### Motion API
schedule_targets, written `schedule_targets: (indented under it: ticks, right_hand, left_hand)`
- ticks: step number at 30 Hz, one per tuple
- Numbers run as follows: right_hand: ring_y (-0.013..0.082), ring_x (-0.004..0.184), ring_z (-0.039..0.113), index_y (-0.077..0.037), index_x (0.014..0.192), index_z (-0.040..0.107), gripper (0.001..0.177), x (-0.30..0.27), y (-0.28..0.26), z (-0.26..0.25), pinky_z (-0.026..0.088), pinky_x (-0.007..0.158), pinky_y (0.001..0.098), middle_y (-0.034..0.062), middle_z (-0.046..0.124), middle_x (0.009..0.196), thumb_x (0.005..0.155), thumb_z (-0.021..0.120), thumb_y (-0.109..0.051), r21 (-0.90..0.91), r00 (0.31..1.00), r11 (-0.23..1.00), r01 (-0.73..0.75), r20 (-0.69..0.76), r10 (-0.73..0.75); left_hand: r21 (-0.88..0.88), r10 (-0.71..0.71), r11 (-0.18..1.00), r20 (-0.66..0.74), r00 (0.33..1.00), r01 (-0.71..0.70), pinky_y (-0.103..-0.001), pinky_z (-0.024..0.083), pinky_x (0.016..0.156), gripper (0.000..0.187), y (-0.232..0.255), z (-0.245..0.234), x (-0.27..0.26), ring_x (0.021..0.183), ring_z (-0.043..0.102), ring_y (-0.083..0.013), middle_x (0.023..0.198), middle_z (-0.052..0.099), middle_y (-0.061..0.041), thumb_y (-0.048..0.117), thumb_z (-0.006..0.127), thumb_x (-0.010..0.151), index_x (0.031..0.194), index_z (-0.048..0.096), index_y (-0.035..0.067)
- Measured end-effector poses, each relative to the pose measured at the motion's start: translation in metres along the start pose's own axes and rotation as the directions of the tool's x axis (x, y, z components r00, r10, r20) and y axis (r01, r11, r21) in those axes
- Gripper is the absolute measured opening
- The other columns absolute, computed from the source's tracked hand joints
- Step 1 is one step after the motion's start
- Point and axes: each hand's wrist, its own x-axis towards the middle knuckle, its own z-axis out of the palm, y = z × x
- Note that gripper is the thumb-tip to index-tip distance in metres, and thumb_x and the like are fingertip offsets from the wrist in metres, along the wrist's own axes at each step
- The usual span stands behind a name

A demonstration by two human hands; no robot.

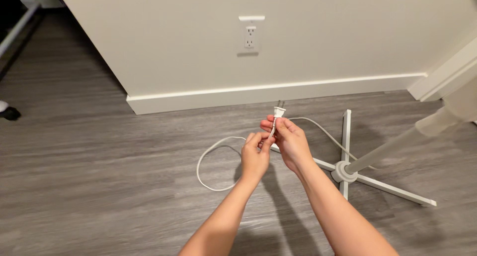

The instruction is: The person assembles a white pedestal fan by securing the fan blade hub, attaching the front wire cage, and plugging the unit into a wall outlet. The fan is then turned on and begins to oscillate.

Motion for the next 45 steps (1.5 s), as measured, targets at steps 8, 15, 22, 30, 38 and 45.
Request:
schedule_targets:
  ticks: [8, 15, 22, 30, 38, 45]
  right_hand:
    - [0.0219, 0.096, 0.069, -0.005, 0.114, 0.059, 0.021, -0.019, -0.053, 0.048, 0.054, 0.088, 0.0385, 0.0124, 0.072, 0.107, 0.107, 0.049, -0.023, -0.070, 0.987, 0.988, 0.136, 0.100, -0.129]
    - [0.0185, 0.104, 0.066, -0.008, 0.112, 0.058, 0.018, 0.010, -0.092, 0.051, 0.050, 0.099, 0.0413, 0.0105, 0.071, 0.117, 0.106, 0.048, -0.022, -0.069, 0.980, 0.987, 0.142, 0.154, -0.130]
    - [0.0178, 0.092, 0.067, -0.004, 0.111, 0.059, 0.020, 0.082, -0.067, 0.032, 0.055, 0.091, 0.0372, 0.0054, 0.067, 0.097, 0.106, 0.049, -0.021, -0.018, 0.981, 0.987, 0.162, 0.108, -0.159]
    - [0.0046, 0.051, 0.034, -0.006, 0.113, 0.058, 0.022, 0.192, -0.047, 0.032, 0.027, 0.044, 0.0230, -0.0041, 0.044, 0.069, 0.107, 0.050, -0.027, -0.087, 0.988, 0.985, 0.152, 0.047, -0.149]
    - [0.0051, 0.046, 0.029, -0.007, 0.110, 0.057, 0.022, 0.250, -0.042, 0.045, 0.023, 0.040, 0.0248, -0.0047, 0.041, 0.063, 0.106, 0.048, -0.028, -0.180, 0.995, 0.979, 0.099, 0.017, -0.098]
    - [0.0050, 0.043, 0.027, -0.007, 0.110, 0.056, 0.024, 0.278, -0.038, 0.042, 0.019, 0.038, 0.0253, -0.0043, 0.041, 0.062, 0.106, 0.046, -0.029, -0.207, 0.998, 0.977, 0.061, 0.014, -0.059]
  left_hand:
    - [-0.065, 0.023, 0.998, -0.061, 0.998, -0.027, -0.029, 0.051, 0.070, 0.017, 0.052, -0.031, 0.017, 0.073, 0.062, -0.0161, 0.084, 0.066, -0.006, 0.016, 0.079, 0.086, 0.098, 0.077, 0.004]
    - [0.044, -0.001, 0.999, -0.033, 0.999, 0.003, -0.033, 0.053, 0.074, 0.022, 0.091, -0.039, 0.052, 0.080, 0.066, -0.0188, 0.088, 0.072, -0.006, 0.027, 0.081, 0.083, 0.098, 0.081, 0.011]
    - [0.510, -0.259, 0.836, 0.045, 0.965, 0.201, -0.060, 0.026, 0.107, 0.094, 0.008, -0.041, 0.061, 0.143, 0.028, -0.0375, 0.165, 0.025, -0.007, 0.047, 0.083, 0.079, 0.157, 0.031, 0.032]
    - [0.719, -0.670, 0.449, -0.123, 0.732, 0.531, -0.056, 0.026, 0.119, 0.101, -0.159, -0.117, 0.007, 0.155, 0.020, -0.0316, 0.169, 0.017, -0.005, 0.054, 0.080, 0.081, 0.160, 0.022, 0.033]
    - [0.644, -0.057, 0.764, 0.036, 0.998, 0.020, -0.052, 0.027, 0.116, 0.074, -0.105, -0.107, 0.143, 0.144, 0.038, -0.0334, 0.156, 0.041, -0.014, 0.039, 0.075, 0.086, 0.149, 0.045, 0.015]
    - [0.301, -0.062, 0.953, 0.054, 0.997, 0.043, -0.038, 0.054, 0.093, 0.053, -0.050, -0.038, 0.233, 0.111, 0.069, -0.0271, 0.121, 0.072, -0.013, 0.034, 0.073, 0.088, 0.131, 0.063, 0.006]
